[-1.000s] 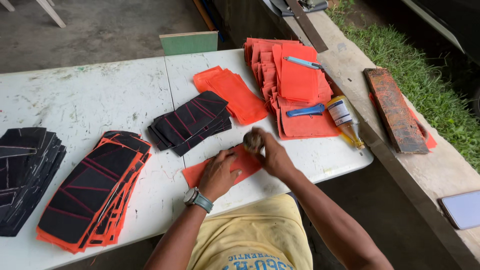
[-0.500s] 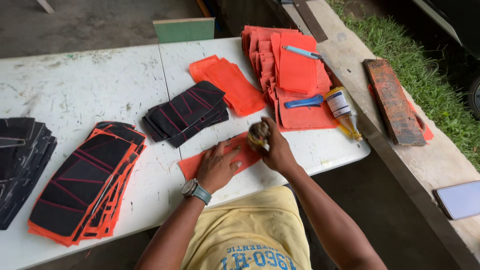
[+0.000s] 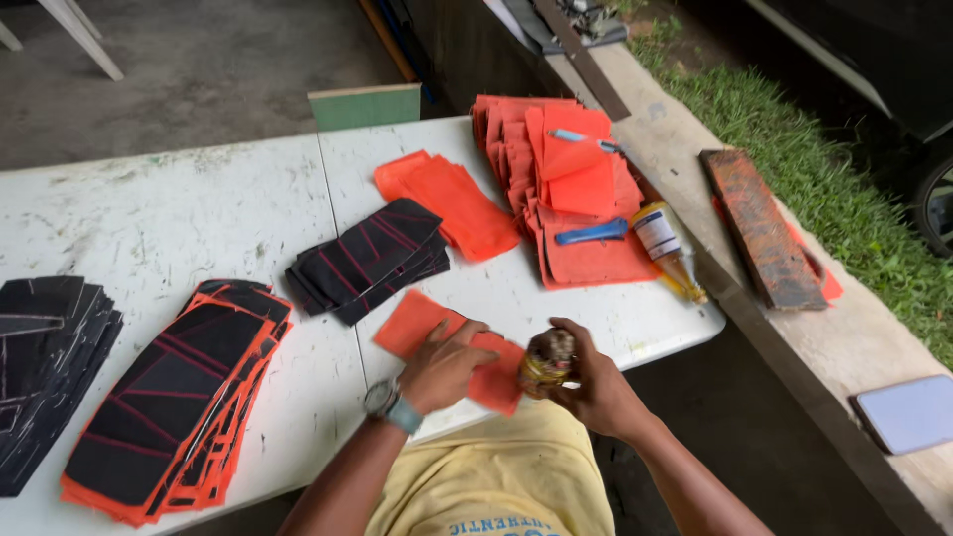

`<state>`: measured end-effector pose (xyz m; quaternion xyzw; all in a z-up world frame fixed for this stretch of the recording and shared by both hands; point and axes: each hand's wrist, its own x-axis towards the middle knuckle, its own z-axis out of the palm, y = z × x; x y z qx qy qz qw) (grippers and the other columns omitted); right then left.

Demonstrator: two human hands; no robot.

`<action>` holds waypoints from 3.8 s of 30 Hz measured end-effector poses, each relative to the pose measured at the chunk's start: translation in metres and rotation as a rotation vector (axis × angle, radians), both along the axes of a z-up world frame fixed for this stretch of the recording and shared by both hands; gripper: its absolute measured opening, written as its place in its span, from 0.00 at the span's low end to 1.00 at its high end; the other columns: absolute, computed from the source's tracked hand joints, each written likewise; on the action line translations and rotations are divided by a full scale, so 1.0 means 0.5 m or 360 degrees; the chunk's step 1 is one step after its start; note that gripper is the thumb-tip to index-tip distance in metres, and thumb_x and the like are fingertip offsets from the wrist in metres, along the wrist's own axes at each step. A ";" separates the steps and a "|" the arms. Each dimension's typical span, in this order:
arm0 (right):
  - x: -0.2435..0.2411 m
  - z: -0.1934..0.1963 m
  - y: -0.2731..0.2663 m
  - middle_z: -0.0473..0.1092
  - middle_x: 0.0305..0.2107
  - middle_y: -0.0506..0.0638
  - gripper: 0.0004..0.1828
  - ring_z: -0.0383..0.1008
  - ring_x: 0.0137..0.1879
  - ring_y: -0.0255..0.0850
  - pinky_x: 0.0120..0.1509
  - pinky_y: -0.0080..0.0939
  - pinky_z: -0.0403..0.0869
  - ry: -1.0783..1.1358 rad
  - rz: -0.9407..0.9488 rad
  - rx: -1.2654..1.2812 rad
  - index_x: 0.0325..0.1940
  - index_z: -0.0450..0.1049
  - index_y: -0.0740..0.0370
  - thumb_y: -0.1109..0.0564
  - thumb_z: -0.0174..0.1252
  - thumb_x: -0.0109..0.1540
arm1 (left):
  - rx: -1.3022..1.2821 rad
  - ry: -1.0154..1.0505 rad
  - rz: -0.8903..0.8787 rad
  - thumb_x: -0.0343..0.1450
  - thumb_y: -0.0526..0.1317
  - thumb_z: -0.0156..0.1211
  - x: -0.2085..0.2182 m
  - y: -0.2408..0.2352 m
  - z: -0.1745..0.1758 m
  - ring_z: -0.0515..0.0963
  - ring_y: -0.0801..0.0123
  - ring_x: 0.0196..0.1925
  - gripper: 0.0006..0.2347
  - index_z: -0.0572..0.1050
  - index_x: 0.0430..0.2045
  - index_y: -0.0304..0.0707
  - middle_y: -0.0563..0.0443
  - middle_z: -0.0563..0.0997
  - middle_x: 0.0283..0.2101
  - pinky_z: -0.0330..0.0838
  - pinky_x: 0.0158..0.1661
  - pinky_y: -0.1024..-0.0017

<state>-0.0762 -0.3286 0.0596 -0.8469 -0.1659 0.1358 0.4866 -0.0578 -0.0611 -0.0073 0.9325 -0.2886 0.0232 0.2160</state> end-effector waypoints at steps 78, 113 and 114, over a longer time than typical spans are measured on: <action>-0.046 -0.042 -0.025 0.75 0.52 0.58 0.47 0.80 0.58 0.48 0.60 0.45 0.78 -0.0368 0.0105 -0.0011 0.71 0.53 0.63 0.63 0.71 0.53 | 0.0828 0.0828 0.0114 0.55 0.46 0.78 0.086 0.078 0.053 0.72 0.58 0.66 0.46 0.56 0.71 0.56 0.47 0.53 0.73 0.42 0.71 0.40; 0.266 -0.094 0.082 0.72 0.55 0.59 0.40 0.76 0.60 0.48 0.61 0.46 0.77 -0.0909 -0.0119 0.0168 0.71 0.55 0.62 0.64 0.69 0.59 | -0.0124 0.0355 0.0291 0.70 0.49 0.60 -0.030 0.027 0.018 0.65 0.54 0.67 0.22 0.72 0.60 0.49 0.47 0.64 0.66 0.54 0.66 0.54; 0.260 -0.102 0.084 0.71 0.56 0.59 0.42 0.75 0.61 0.47 0.62 0.46 0.76 -0.0970 -0.0153 0.0201 0.72 0.53 0.63 0.65 0.69 0.59 | -0.0123 0.0366 0.0277 0.70 0.49 0.60 -0.034 0.027 0.013 0.65 0.55 0.67 0.23 0.72 0.60 0.48 0.47 0.64 0.66 0.54 0.66 0.54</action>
